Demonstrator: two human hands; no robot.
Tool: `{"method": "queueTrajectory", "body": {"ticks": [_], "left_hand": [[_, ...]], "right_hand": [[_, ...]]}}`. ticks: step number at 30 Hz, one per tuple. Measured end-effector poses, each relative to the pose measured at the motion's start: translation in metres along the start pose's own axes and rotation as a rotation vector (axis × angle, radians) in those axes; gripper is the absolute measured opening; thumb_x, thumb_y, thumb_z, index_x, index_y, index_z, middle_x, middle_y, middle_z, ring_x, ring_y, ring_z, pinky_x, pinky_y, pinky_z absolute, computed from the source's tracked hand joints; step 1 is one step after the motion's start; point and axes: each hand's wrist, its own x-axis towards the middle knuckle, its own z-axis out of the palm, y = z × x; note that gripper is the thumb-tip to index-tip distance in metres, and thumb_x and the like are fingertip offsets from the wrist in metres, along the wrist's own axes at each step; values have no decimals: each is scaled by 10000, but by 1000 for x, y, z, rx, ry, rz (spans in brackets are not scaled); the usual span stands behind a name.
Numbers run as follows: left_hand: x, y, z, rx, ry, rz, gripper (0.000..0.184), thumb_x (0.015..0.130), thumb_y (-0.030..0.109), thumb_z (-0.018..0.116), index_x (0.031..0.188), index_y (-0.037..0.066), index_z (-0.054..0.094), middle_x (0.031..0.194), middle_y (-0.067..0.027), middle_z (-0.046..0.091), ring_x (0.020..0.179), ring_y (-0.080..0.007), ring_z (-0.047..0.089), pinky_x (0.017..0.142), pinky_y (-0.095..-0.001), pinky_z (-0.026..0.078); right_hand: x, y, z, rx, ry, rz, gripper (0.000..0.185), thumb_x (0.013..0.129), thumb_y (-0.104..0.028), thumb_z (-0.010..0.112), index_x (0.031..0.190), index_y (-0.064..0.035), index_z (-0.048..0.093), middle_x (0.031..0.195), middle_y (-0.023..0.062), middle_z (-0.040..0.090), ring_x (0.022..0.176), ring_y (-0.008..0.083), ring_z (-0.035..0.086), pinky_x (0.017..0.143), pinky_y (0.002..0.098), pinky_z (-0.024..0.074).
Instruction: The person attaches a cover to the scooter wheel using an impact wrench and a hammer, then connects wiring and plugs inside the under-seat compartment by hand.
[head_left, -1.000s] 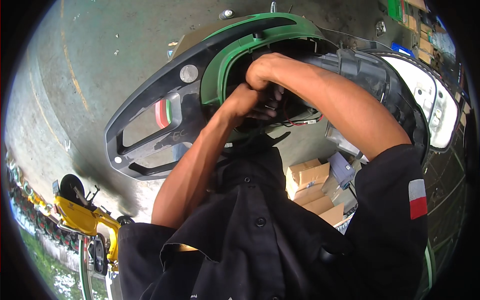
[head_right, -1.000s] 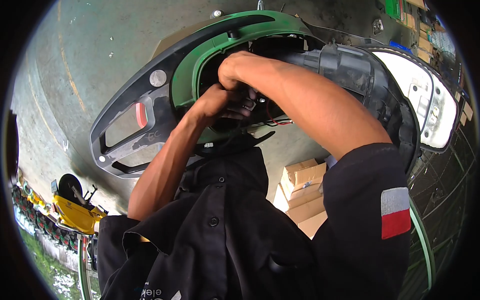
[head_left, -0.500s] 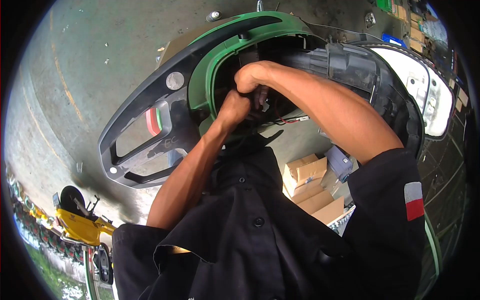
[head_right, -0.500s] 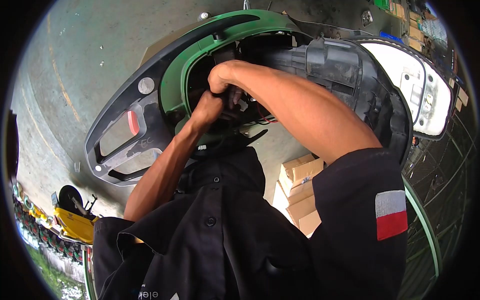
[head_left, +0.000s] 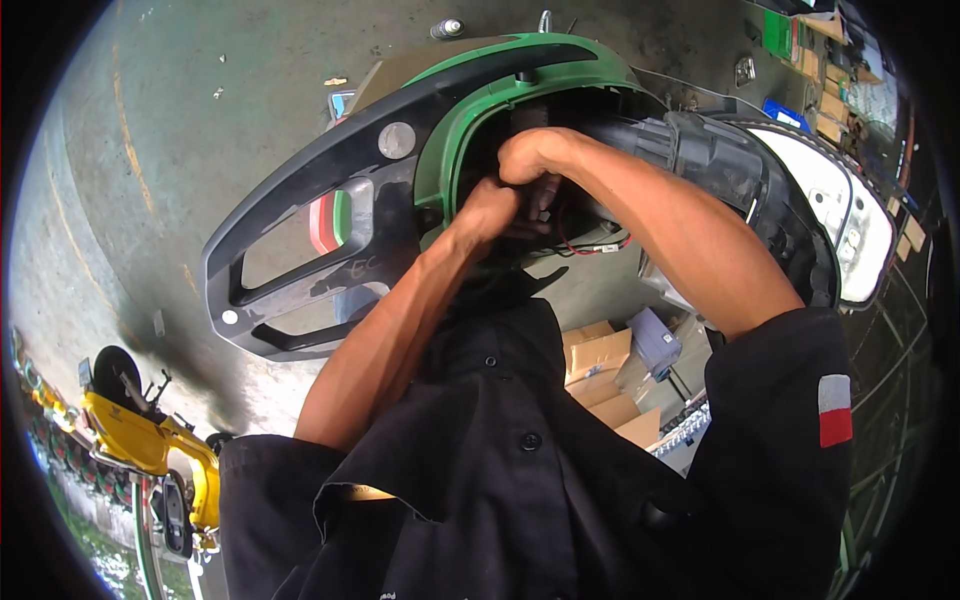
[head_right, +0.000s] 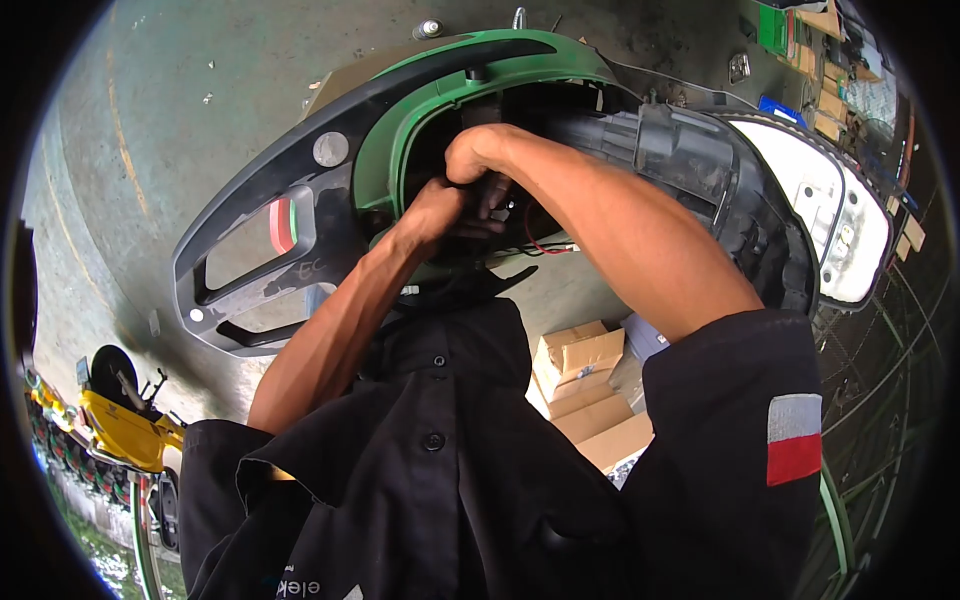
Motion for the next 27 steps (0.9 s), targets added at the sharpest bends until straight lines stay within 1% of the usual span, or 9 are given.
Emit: {"method": "queueTrajectory", "body": {"ticks": [2,6,8,10,12,16,20,23,27], "left_hand": [[-3,3,1,-6,3,8,196,922,116,533,1039,-3,635,956,-126,689,822,-260,718,695,-349,606],[-6,4,3,-13,0,46,180,927,123,523,980,7,650,907,-124,697,797,-260,722,684,-347,608],[-4,3,4,-45,11,7,183,929,128,514,968,12,650,892,-116,691,787,-256,723,678,-333,606],[-4,2,3,-44,-12,32,192,934,132,501,963,13,650,881,-110,687,785,-254,724,669,-327,604],[-5,2,3,-47,-24,42,203,939,135,488,957,14,650,870,-104,682,783,-251,725,659,-321,602],[-4,-1,3,-57,-32,59,248,955,132,428,921,10,641,836,-99,675,757,-248,723,622,-314,596],[-5,4,5,-31,-13,26,268,960,123,411,929,-4,644,837,-115,683,733,-251,723,619,-317,603],[-3,4,4,-44,-7,7,284,971,135,409,952,-8,653,847,-126,696,736,-247,727,620,-317,607],[-4,2,6,-32,24,-2,295,981,160,417,978,-3,663,857,-135,710,743,-238,729,615,-315,608]], "right_hand": [[0,-1,1,50,11,19,251,893,-27,461,1025,27,667,866,124,714,647,201,700,533,320,590],[6,1,6,-26,74,26,250,892,-46,462,971,18,691,815,117,710,618,197,685,529,322,577],[2,1,8,-74,102,19,251,889,-56,470,970,19,696,828,113,707,612,195,678,534,326,575],[-5,1,8,-55,138,-5,253,884,-56,475,976,23,697,851,114,703,623,196,677,531,325,573],[-2,2,8,-133,141,-33,246,882,-52,478,962,35,693,868,122,698,636,201,677,528,322,572],[1,3,8,0,74,8,233,881,-53,486,937,55,685,876,147,697,644,210,680,515,329,569],[-9,-4,11,-81,196,3,245,884,-61,494,960,60,693,876,167,699,647,244,675,502,349,571],[3,1,12,-8,145,14,247,878,-69,502,958,60,697,863,174,696,654,248,675,499,359,561],[11,9,15,-125,214,-22,242,859,-72,516,941,57,703,845,179,695,633,237,671,509,380,535]]}}
